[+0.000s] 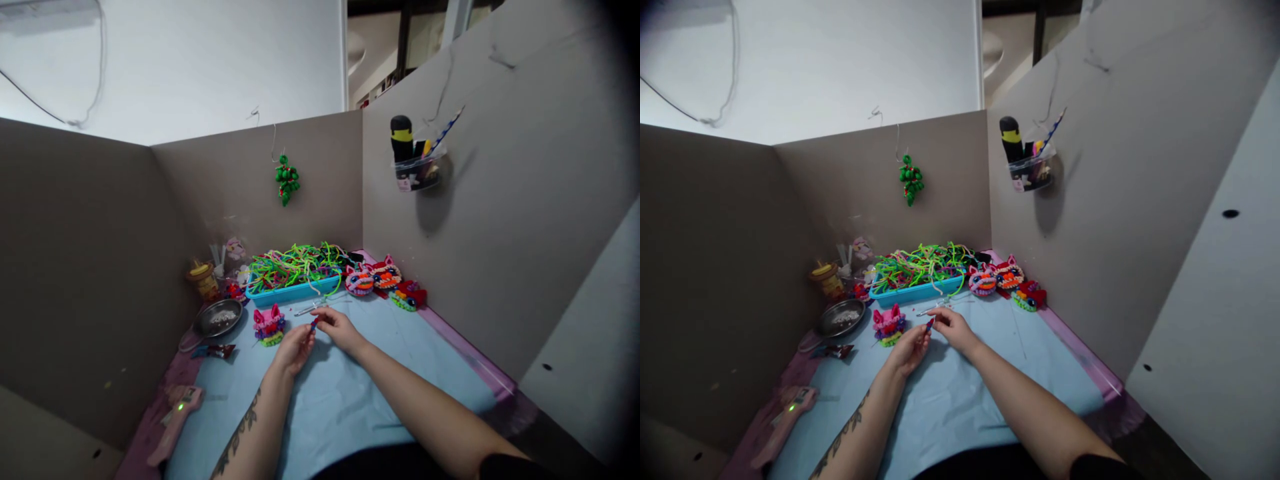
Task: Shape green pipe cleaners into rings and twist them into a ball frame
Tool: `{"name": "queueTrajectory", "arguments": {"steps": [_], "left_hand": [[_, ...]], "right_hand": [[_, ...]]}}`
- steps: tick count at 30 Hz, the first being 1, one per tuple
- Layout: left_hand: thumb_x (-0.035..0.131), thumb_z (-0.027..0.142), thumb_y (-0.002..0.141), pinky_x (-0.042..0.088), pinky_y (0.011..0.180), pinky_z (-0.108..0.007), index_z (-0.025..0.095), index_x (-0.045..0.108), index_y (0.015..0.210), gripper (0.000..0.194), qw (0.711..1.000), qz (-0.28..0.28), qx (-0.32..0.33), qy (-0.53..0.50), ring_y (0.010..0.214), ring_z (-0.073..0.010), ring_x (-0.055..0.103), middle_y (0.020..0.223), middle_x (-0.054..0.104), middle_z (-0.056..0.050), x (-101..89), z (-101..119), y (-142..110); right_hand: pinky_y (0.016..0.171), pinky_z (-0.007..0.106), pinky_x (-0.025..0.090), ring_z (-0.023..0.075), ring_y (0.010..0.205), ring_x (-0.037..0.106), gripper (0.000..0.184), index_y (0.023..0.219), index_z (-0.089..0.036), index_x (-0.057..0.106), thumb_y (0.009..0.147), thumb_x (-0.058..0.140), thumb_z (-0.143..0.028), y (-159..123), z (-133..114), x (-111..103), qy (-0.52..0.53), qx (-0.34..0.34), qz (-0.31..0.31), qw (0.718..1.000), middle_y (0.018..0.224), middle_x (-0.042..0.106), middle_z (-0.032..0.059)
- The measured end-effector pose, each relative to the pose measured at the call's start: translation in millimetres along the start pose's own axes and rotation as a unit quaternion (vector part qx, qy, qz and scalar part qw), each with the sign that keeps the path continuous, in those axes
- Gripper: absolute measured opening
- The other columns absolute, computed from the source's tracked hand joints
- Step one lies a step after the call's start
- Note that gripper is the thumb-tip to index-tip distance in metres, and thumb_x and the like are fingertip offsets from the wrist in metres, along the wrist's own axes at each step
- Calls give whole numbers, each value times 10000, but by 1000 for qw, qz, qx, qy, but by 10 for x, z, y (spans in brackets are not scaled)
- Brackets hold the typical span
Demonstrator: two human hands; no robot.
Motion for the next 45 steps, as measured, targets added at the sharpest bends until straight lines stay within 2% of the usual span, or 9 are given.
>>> {"name": "queueTrajectory", "arguments": {"steps": [5, 9, 13, 17, 20, 25, 31, 37, 45], "left_hand": [[585, 103, 768, 459, 470, -110, 76, 605, 702, 74, 998, 11, -56, -19, 466, -41, 557, 583, 612, -27, -48, -92, -1], [706, 221, 679, 495, 565, -167, 107, 625, 820, 198, 995, -17, 65, 73, 609, -87, 610, 756, 653, -49, 22, 102, -12], [754, 271, 587, 491, 614, -228, 149, 643, 886, 342, 916, 51, 293, 268, 728, -145, 615, 870, 657, -68, 69, 490, -189], [686, 305, 653, 478, 652, -259, 154, 678, 836, 237, 841, 63, 380, 379, 728, -163, 608, 808, 674, -70, 199, 600, -336], [669, 318, 666, 468, 648, -265, 151, 691, 806, 218, 850, 65, 360, 378, 687, -162, 604, 764, 685, -63, 170, 588, -313], [700, 348, 632, 455, 597, -249, 124, 685, 809, 285, 918, 64, 280, 272, 604, -139, 584, 659, 662, -40, 30, 488, -166], [780, 358, 530, 432, 562, -205, 111, 670, 743, 344, 977, 30, 172, 122, 537, -81, 538, 609, 618, -5, 21, 266, -59], [784, 335, 555, 397, 462, -135, 97, 622, 675, 312, 995, -30, 77, 61, 473, -30, 475, 584, 561, 15, 139, 93, -62], [721, 361, 666, 372, 384, -97, 102, 613, 705, 283, 998, -32, 27, 56, 419, -10, 444, 557, 534, 26, 122, -41, -48]], "right_hand": [[790, 307, 403, 158, 805, 546, 113, 826, -191, 651, 770, 553, -204, -14, -187, -16, -85, -47, 0, 995, 813, 601, 25], [765, 296, 406, 161, 788, 541, 91, 779, -185, 632, 763, 542, -192, 7, -163, -72, -101, -25, 18, 994, 769, 600, 18], [676, 265, 407, 147, 722, 527, 84, 777, -175, 603, 756, 529, -207, 13, -49, -82, -93, 5, 29, 995, 736, 576, 6], [628, 253, 394, 132, 663, 501, 94, 746, -168, 586, 761, 526, -238, 7, -7, -54, -88, 14, 25, 996, 686, 544, -9], [640, 257, 403, 133, 669, 512, 95, 741, -168, 596, 748, 552, -252, 7, -10, -49, -73, 19, 21, 997, 685, 558, -9], [692, 282, 435, 148, 741, 563, 210, 916, -176, 626, 737, 582, -277, 14, 14, -66, -19, 35, 23, 999, 804, 625, 19], [753, 311, 443, 162, 783, 581, 197, 879, -174, 641, 706, 607, -262, 25, 42, -88, 1, 39, 22, 999, 820, 643, 28], [762, 311, 439, 157, 790, 580, 187, 871, -181, 637, 710, 610, -272, 21, 22, -67, 22, 33, 8, 999, 823, 640, 21], [700, 278, 420, 141, 712, 536, 134, 760, -179, 603, 720, 602, -306, 25, -35, -48, 29, 27, -2, 999, 719, 585, -2]]}}
Point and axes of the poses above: each hand's wrist, its own y-axis towards the middle knuckle, its own x-axis out of the palm, z = x × y, the point moved 10 cm from there along y, towards the middle knuckle
